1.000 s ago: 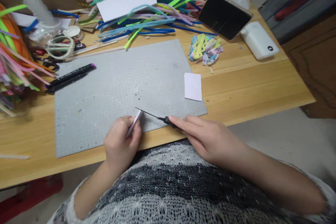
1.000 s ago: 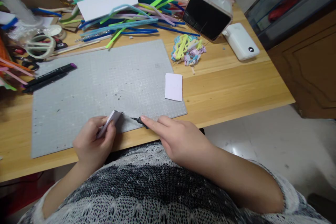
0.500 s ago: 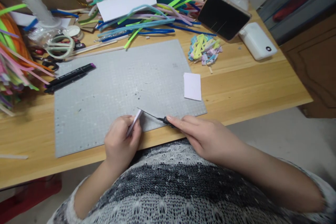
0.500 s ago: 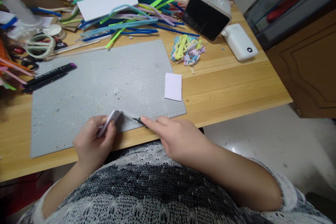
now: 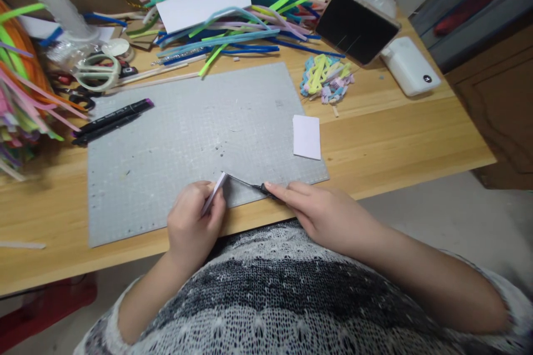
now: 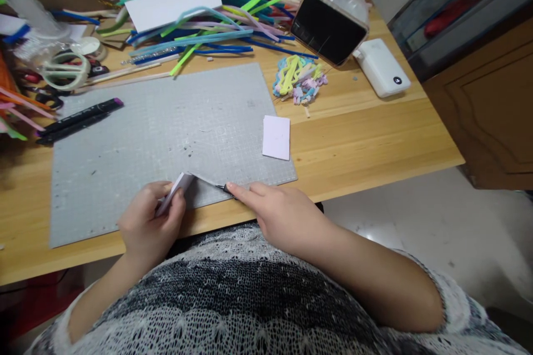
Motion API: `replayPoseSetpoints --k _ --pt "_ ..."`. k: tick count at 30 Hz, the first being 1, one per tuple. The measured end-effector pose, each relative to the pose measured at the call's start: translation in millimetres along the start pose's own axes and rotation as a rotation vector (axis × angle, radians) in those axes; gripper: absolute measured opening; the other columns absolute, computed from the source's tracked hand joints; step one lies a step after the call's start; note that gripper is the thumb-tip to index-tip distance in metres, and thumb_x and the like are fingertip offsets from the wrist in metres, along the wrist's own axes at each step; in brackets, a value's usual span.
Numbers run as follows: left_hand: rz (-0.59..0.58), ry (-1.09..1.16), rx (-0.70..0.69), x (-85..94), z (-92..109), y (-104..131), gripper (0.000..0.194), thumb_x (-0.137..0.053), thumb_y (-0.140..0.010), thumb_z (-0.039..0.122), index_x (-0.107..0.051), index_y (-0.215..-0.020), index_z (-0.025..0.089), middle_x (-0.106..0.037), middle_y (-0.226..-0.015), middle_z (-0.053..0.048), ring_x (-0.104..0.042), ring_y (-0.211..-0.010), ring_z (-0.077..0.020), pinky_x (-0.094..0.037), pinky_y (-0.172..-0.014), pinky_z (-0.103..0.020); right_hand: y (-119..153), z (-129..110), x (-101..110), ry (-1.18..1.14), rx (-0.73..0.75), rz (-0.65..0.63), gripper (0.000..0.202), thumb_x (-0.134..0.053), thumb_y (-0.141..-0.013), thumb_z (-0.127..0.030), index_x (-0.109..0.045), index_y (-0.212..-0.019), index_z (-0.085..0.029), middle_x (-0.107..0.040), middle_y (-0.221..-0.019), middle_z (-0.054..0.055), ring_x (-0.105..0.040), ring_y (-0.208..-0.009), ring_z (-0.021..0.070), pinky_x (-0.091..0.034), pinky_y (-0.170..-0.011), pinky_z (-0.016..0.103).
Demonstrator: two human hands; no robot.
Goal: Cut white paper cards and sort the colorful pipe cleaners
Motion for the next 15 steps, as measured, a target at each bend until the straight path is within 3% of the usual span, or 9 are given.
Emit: replayPoseSetpoints --k 5,11,15 --pt "-0.013 0.006 0.000 -1.6 -1 0 0.016 -0.063 -0.075 0.006 -0.057 -0.084 0.019 -0.064 -0.082 -0.003 -0.059 -0.073 -0.0131 -0.048 -0.064 -0.026 -2 0 -1 0.111 -0.037 -0.024 0.059 -0.042 -0.085 -0.012 -0.036 -0.142 -0.026 -0.063 -0.103 0.009 -0.059 -0.071 0.0179 -0.042 -0.059 0.029" --pt "-0.013 0.005 -0.006 -2.3 0 0 0.014 -0.062 -0.076 0.007 -0.057 -0.084 0.019 -0.065 -0.082 -0.004 -0.060 -0.074 -0.0135 -0.047 -0.064 -0.026 -15 -7 1 0.106 -0.011 -0.023 0.055 -0.046 -0.092 -0.034 -0.030 -0.144 -0.034 -0.068 -0.096 0.007 -0.062 -0.069 0.0192 -0.043 -0.058 0.029" --pt "-0.013 0.111 0.164 3.2 -13 0 0.007 -0.062 -0.079 0.015 -0.062 -0.085 0.018 -0.065 -0.077 -0.002 -0.058 -0.068 -0.0120 -0.046 -0.062 -0.025 -25 -4 3 -0.071 -0.015 -0.009 0.043 -0.044 -0.092 -0.027 -0.045 -0.135 -0.029 -0.070 -0.099 0.006 -0.065 -0.083 0.0204 -0.047 -0.069 0.031"
Point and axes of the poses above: each hand's wrist, its own y-axis away from the middle knuckle, its own x-axis out of the back of the hand, z = x × y, the point moved 10 cm from there along -y, towards the middle knuckle
